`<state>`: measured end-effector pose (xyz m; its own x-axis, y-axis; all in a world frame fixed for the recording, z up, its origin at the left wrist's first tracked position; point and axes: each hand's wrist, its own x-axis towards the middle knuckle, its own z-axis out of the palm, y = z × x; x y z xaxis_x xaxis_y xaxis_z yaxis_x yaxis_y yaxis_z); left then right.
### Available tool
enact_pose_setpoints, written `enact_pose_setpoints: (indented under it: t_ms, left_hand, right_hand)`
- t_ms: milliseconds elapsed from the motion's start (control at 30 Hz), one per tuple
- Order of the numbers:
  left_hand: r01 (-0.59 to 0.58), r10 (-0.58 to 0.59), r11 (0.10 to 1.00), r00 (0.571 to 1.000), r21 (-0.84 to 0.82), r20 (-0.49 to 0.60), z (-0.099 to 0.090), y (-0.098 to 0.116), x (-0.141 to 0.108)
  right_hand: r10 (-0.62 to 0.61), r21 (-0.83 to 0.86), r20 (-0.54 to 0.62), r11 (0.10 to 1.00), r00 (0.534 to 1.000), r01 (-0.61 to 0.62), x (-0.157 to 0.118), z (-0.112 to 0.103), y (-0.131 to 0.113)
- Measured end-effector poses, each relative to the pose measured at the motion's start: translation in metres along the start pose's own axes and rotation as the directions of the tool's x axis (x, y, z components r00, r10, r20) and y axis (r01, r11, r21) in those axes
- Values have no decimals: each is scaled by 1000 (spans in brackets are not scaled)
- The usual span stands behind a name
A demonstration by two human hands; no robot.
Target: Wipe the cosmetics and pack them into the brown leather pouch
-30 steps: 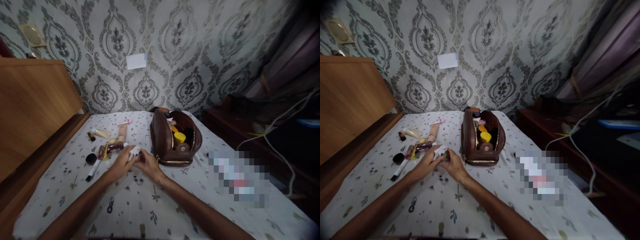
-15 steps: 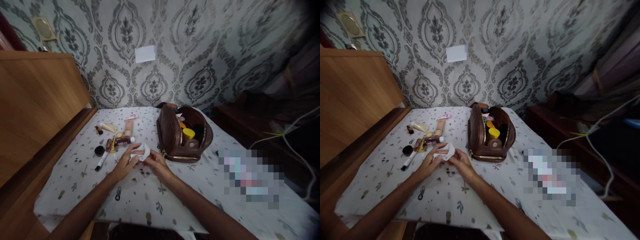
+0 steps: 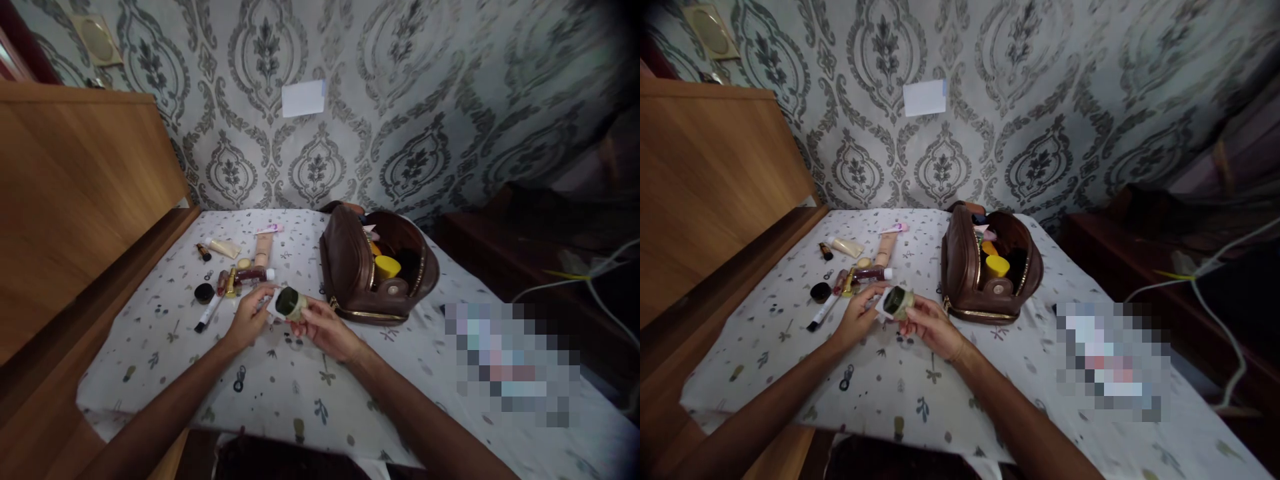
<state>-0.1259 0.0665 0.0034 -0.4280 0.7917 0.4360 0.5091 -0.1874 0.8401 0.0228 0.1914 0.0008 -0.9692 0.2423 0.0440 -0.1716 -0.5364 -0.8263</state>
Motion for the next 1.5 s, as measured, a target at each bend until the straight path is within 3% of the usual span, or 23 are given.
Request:
enact_pose_setpoints:
  t_ms: [267,500,700,867,967,1100,1300,1400,1500]
  left_hand:
    - [-12,11,1000,998,14,58,-1,-3,0]
    - [-77,72,994,995,83,65,-2,0,0]
    - [-195,189,973,980,120,53,-2,6,-4]
    - [-395,378,898,918,195,120,0,14,-10]
    - [-440,406,864,896,246,180,1,17,-12]
    - [-373,329,891,923,259,198,3,13,-12]
    - [-190,168,970,975,150,148,4,2,-9]
    - [-103,90,990,987,97,134,3,2,-7]
    - [-108,94,991,983,81,155,4,4,-8]
  right_hand:
    - [17,-397,3,918,1000,-15,-4,-7,-16]
    - [22,-587,-75,808,997,-62,-4,-9,-20]
    - [-30,-525,-144,849,989,-51,-1,-10,-11]
    - [-66,-378,-201,926,977,-15,2,-10,-5]
    - [-72,-392,-159,920,985,4,3,-11,-2]
    - [-71,-404,-89,914,993,29,2,-9,6]
    - [-123,-511,-91,857,988,60,1,-6,12]
    - [-166,-632,-103,772,981,64,0,-8,12]
    - [-266,-789,-96,608,959,90,-1,-8,12]
